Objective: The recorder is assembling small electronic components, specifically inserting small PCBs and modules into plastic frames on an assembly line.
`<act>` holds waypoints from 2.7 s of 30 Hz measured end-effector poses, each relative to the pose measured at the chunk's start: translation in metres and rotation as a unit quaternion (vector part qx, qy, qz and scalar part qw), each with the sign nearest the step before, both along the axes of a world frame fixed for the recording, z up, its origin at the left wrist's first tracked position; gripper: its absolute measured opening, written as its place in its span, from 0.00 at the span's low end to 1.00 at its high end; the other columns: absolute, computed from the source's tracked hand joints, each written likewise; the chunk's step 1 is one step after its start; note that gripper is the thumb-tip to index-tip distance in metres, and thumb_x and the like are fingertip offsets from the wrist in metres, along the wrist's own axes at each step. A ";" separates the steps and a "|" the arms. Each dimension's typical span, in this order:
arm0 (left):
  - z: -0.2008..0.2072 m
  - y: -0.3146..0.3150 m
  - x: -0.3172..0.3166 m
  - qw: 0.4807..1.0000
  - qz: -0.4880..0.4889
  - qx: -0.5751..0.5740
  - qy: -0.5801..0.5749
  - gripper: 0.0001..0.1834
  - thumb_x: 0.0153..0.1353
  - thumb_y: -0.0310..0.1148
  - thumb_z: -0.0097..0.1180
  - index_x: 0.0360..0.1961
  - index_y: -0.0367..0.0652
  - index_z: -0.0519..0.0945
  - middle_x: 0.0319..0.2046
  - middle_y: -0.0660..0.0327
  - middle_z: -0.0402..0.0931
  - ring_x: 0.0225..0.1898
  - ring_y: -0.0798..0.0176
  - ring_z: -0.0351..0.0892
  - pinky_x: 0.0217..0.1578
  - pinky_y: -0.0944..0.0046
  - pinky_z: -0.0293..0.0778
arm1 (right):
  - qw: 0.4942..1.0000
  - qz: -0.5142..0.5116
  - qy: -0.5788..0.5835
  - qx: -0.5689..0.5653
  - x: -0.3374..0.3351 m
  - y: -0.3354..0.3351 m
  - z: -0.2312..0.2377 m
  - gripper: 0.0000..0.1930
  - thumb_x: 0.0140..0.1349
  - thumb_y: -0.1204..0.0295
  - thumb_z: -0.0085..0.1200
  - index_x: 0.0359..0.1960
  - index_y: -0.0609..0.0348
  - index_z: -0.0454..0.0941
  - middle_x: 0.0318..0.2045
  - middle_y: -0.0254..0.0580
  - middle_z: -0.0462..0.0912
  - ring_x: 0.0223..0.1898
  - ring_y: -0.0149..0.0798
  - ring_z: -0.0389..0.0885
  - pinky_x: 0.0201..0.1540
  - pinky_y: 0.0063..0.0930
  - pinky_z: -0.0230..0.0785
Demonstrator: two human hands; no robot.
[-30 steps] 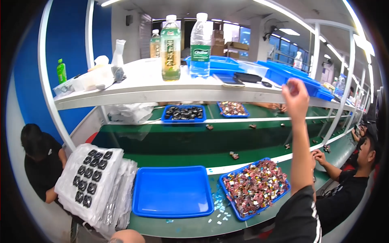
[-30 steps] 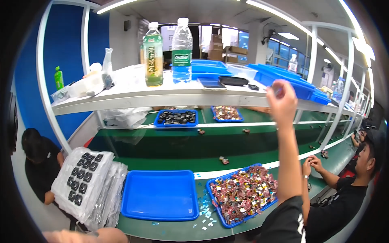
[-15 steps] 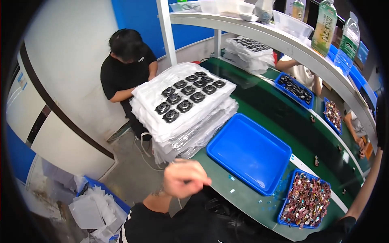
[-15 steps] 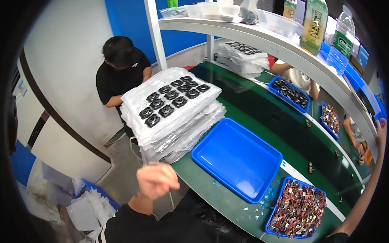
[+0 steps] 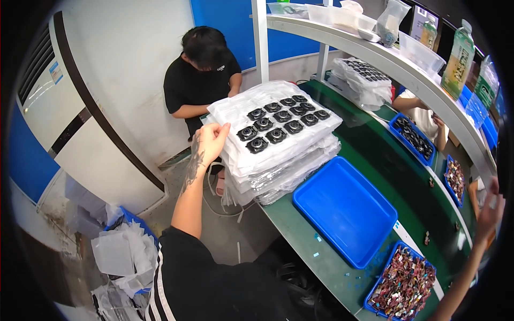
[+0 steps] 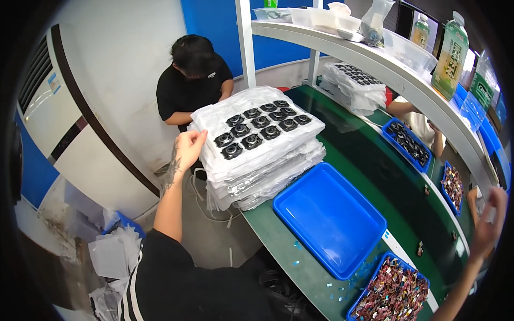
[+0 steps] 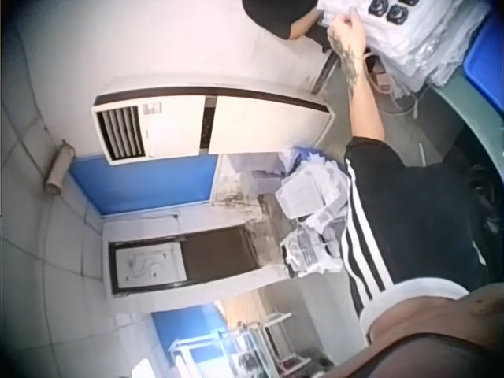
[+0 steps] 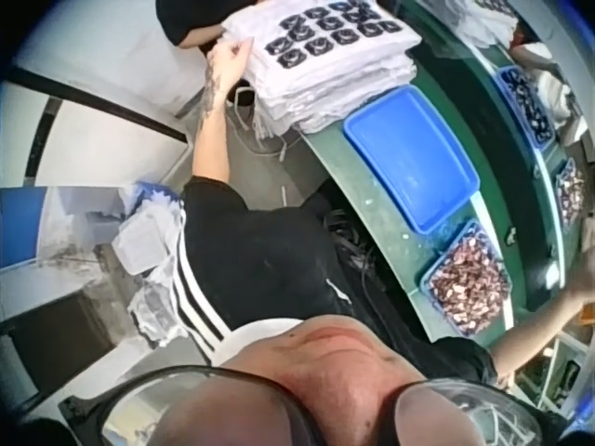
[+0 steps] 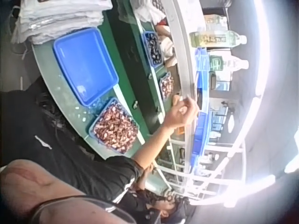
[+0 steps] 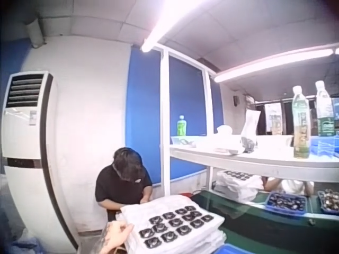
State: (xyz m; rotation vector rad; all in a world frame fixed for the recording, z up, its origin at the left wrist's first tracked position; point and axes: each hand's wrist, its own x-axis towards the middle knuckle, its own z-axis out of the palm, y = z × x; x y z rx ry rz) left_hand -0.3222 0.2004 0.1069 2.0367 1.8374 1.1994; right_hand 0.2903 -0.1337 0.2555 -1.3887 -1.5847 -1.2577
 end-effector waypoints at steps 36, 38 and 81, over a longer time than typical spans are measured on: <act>0.047 0.027 0.002 0.859 -0.167 -0.324 -0.360 0.14 0.62 0.41 0.54 0.37 0.39 0.75 0.29 0.62 0.75 0.17 0.70 0.74 0.15 0.72 0.66 | 0.803 0.115 0.354 -0.465 -0.253 0.453 -0.111 0.10 0.47 0.70 0.56 0.23 0.68 0.79 0.21 0.52 0.79 0.26 0.43 0.79 0.33 0.36 0.70; 0.051 0.022 0.010 0.845 -0.177 -0.320 -0.389 0.15 0.63 0.41 0.53 0.42 0.39 0.73 0.33 0.60 0.77 0.24 0.67 0.78 0.19 0.71 0.71 | 0.786 0.116 0.336 -0.506 -0.254 0.451 -0.108 0.09 0.49 0.71 0.58 0.23 0.67 0.78 0.19 0.43 0.77 0.22 0.35 0.74 0.29 0.34 0.68; -0.102 -0.001 0.318 0.860 -0.276 -0.123 -0.410 0.12 0.52 0.27 0.54 0.38 0.36 0.73 0.33 0.57 0.76 0.34 0.64 0.74 0.39 0.64 0.70 | 0.678 0.156 0.689 -0.203 -0.076 0.134 -0.266 0.11 0.61 0.81 0.55 0.32 0.56 0.63 0.20 0.29 0.69 0.22 0.24 0.67 0.23 0.21 0.60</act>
